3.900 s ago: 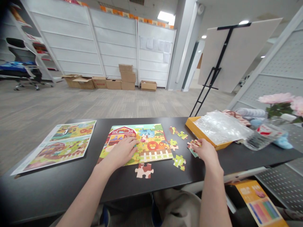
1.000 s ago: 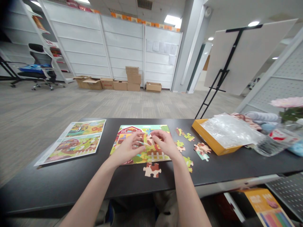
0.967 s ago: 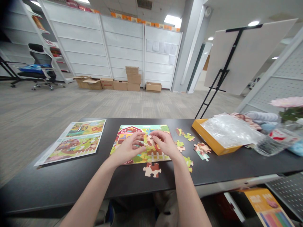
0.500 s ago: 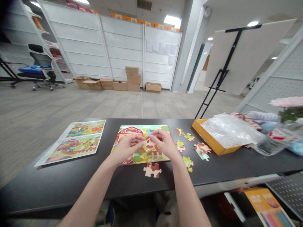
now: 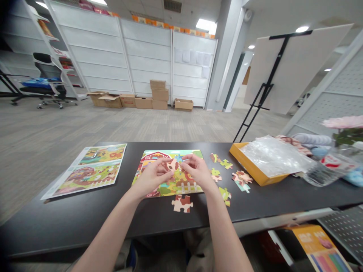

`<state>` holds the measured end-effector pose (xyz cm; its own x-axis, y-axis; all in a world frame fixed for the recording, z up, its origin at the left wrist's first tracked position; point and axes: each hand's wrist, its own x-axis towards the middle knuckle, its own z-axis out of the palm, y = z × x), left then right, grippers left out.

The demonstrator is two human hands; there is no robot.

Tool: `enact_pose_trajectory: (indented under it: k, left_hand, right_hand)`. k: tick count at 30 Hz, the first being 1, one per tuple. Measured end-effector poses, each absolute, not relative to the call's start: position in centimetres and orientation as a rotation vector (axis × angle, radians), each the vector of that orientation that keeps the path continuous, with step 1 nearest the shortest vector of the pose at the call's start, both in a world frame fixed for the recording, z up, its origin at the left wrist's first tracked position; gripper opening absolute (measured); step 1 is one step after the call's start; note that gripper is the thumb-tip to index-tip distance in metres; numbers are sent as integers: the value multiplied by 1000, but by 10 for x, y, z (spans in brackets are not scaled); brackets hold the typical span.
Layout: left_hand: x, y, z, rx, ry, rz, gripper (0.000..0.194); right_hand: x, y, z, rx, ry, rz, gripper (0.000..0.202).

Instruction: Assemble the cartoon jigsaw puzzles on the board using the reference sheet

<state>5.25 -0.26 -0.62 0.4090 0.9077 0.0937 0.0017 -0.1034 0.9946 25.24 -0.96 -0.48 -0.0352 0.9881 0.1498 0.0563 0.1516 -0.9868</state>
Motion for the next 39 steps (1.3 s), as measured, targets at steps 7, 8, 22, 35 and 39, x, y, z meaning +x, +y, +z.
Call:
enact_pose_trajectory:
  k: [7, 8, 22, 35, 39]
  left_hand:
    - [60, 2, -12, 1335, 897, 1018, 42]
    - [61, 2, -12, 1320, 901, 1029, 44]
    - [57, 7, -19, 1566, 924, 939, 28]
    - [56, -6, -15, 2541, 1566, 415, 19]
    - [56, -4, -16, 2551, 1533, 364, 20]
  right_hand:
    - [248, -11, -6, -1086, -1329, 1111, 34]
    - [247, -12, -5, -1068, -1332, 1121, 34]
    - [253, -8, -9, -1102, -1352, 1083, 39]
    - [371, 31, -11, -1588, -1394, 902, 53]
    - [372, 42, -29, -1639, -1481, 938, 47]
